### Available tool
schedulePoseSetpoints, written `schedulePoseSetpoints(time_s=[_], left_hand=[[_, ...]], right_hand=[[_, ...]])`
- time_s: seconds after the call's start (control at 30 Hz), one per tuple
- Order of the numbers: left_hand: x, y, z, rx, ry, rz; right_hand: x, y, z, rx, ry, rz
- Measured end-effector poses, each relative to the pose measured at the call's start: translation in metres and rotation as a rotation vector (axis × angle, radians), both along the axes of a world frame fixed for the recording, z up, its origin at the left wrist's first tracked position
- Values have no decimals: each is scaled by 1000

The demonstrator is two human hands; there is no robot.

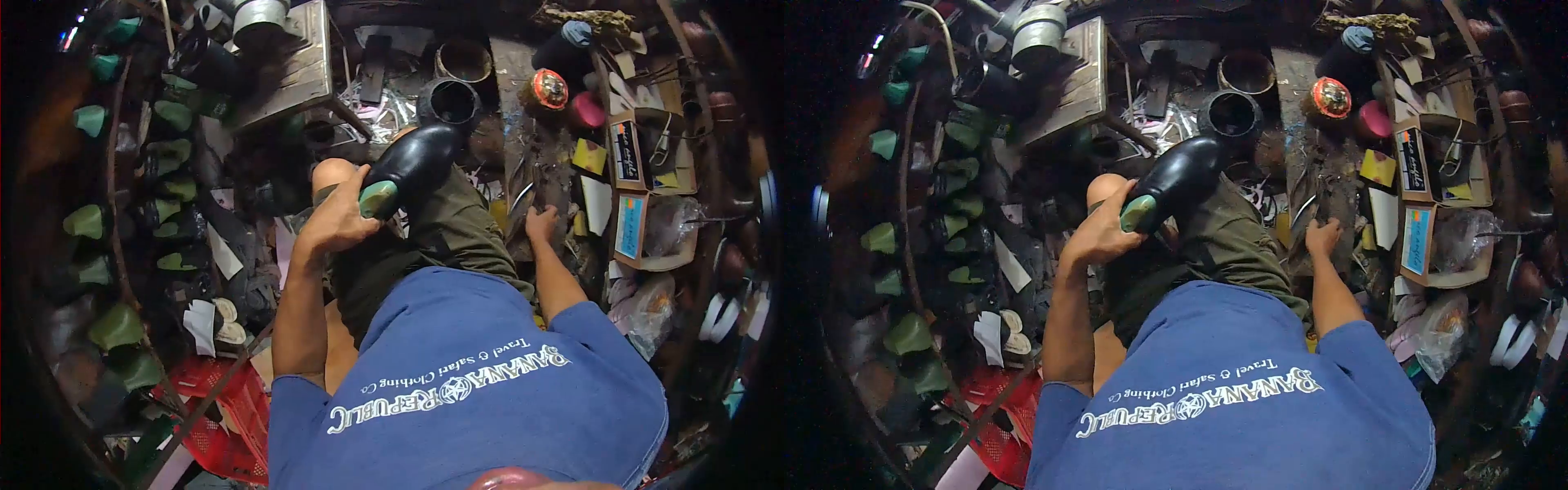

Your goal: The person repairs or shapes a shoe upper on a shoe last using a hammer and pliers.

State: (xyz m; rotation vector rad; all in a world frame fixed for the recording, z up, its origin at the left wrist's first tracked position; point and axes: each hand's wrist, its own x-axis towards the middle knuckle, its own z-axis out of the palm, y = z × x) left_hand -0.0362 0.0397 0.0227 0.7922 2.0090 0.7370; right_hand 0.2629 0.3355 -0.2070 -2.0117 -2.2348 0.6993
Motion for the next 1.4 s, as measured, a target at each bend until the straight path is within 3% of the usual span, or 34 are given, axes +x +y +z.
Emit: schedulePoseSetpoints(time_s=[0.03, 0.17, 0.33, 0.37, 0.43, 0.53, 0.67, 0.77, 0.83, 0.87, 0.93, 1.0, 1.07, 1.27, 1.4], left_hand=[[0, -2, 0, -15, 78, -16], [0, -10, -2, -24, 388, -103], [9, -14, -6, 84, 336, -49], [13, -13, -7, 81, 330, -53], [19, -12, -9, 76, 405, 13], [25, -16, -18, 127, 501, 10], [36, -14, -18, 66, 531, 18], [39, -12, -18, 107, 577, 22], [36, -10, -14, 29, 488, 49], [35, -10, -12, 29, 490, 55], [36, -8, -7, -4, 470, 66], [35, -9, -9, -9, 469, 65], [32, -10, -9, -15, 465, 61], [30, -16, -14, 42, 419, 91], [29, -18, -19, 67, 426, 74]], right_hand=[[4, -3, -6, 5, -5, -127], [42, -18, -13, -202, -19, -62], [71, -20, -25, -147, -83, 425], [75, -20, -28, -151, -88, 422], [45, -25, 23, -201, -131, 229], [35, -20, 56, -374, 27, 208], [-17, -45, 150, -274, 369, 335], [-69, -50, 202, -256, 449, 500], [-102, -55, 233, -441, 639, 565], [-117, -61, 248, -440, 640, 572], [-140, -69, 268, -177, 609, 831], [-151, -71, 244, -145, 492, 922], [-161, -77, 237, -6, 288, 1175], [-164, -84, 256, -36, 439, 1045], [-160, -87, 251, -51, 173, 1116]])
